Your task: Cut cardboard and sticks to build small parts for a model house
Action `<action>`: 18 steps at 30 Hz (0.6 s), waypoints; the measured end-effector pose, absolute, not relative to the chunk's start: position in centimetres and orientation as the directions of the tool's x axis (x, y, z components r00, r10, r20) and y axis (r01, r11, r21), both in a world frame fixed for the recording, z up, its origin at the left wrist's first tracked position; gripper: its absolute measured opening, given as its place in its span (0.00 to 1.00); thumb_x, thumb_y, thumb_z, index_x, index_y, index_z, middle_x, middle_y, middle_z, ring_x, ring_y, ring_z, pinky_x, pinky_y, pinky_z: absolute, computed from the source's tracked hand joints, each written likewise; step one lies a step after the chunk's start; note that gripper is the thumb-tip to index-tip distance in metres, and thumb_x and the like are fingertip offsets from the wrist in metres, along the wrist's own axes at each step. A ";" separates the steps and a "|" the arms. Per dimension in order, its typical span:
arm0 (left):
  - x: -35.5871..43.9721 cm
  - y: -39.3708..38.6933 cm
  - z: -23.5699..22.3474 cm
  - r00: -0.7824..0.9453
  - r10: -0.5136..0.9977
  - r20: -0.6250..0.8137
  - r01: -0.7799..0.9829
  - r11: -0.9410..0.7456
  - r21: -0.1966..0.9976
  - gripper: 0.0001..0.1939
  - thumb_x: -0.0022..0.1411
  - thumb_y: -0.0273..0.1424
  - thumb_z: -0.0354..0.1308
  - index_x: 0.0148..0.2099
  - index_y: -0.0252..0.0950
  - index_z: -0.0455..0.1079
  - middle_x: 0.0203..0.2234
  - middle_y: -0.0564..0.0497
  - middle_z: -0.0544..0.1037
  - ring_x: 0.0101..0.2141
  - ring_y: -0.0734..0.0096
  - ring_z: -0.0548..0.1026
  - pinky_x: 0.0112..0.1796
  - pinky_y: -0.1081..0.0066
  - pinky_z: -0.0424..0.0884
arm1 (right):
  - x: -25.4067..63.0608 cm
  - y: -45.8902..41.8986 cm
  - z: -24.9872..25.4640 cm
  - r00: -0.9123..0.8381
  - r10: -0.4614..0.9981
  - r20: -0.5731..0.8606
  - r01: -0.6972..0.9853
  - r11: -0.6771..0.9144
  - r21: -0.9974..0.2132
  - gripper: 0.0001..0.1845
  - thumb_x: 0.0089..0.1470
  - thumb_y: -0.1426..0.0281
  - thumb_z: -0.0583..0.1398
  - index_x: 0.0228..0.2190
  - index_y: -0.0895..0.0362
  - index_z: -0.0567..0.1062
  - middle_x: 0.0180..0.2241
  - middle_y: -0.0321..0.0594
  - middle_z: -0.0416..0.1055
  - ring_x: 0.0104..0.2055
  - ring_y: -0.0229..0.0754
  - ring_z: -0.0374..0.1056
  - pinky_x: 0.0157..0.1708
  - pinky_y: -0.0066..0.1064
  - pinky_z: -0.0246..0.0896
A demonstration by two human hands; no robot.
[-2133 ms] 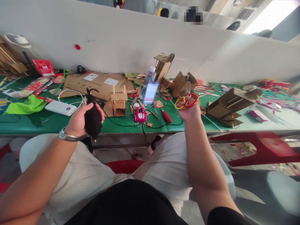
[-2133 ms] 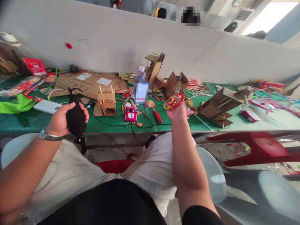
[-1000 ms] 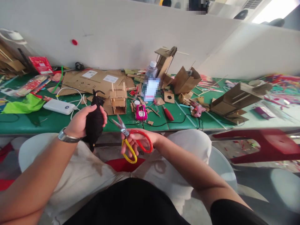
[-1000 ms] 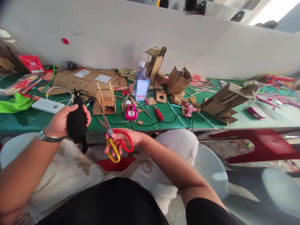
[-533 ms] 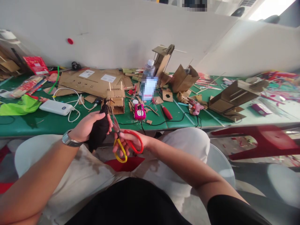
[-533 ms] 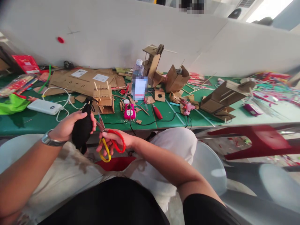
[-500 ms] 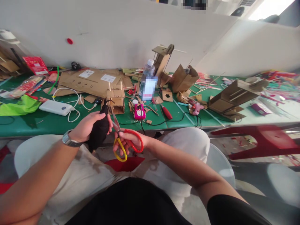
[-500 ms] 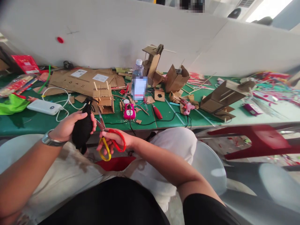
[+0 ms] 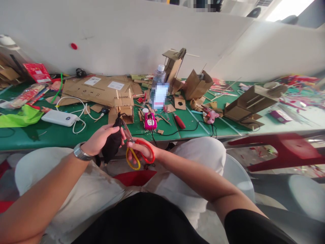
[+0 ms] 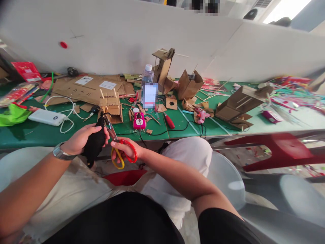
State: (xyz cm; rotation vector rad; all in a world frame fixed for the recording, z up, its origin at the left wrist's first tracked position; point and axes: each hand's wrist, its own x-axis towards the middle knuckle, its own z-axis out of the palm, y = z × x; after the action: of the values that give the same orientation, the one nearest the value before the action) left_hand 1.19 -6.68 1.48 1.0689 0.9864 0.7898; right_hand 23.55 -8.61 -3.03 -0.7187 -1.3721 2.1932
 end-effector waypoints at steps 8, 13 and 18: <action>1.2 -6.7 1.7 0.361 0.901 -0.241 -0.055 0.278 0.959 0.19 0.62 0.45 0.65 0.35 0.31 0.77 0.26 0.43 0.81 0.25 0.63 0.79 0.27 0.69 0.77 | 23.5 -8.6 -3.6 -0.740 0.653 -0.163 -0.128 -0.374 -0.918 0.28 0.59 0.44 0.65 0.42 0.55 0.68 0.22 0.32 0.75 0.17 0.38 0.70 0.17 0.26 0.66; 1.1 -6.6 1.5 0.353 0.904 -0.241 -0.062 0.280 0.958 0.18 0.63 0.44 0.64 0.36 0.31 0.77 0.28 0.43 0.82 0.25 0.63 0.79 0.26 0.69 0.77 | 23.6 -8.7 -3.5 -0.717 0.672 -0.186 -0.094 -0.358 -0.929 0.29 0.58 0.44 0.66 0.41 0.56 0.69 0.20 0.30 0.73 0.16 0.37 0.68 0.16 0.25 0.65; 1.0 -6.5 1.6 0.336 0.906 -0.256 -0.050 0.288 0.956 0.19 0.62 0.45 0.64 0.36 0.32 0.77 0.28 0.43 0.81 0.26 0.62 0.79 0.27 0.68 0.78 | 23.6 -8.6 -3.4 -0.697 0.691 -0.193 -0.076 -0.338 -0.938 0.29 0.58 0.43 0.66 0.40 0.56 0.69 0.20 0.30 0.72 0.16 0.35 0.67 0.16 0.24 0.63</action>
State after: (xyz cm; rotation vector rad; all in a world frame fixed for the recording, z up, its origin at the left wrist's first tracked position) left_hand 0.95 -6.45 1.57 1.0750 1.0168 0.8125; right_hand 23.59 -8.61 -3.39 -0.8085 -1.4076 2.0733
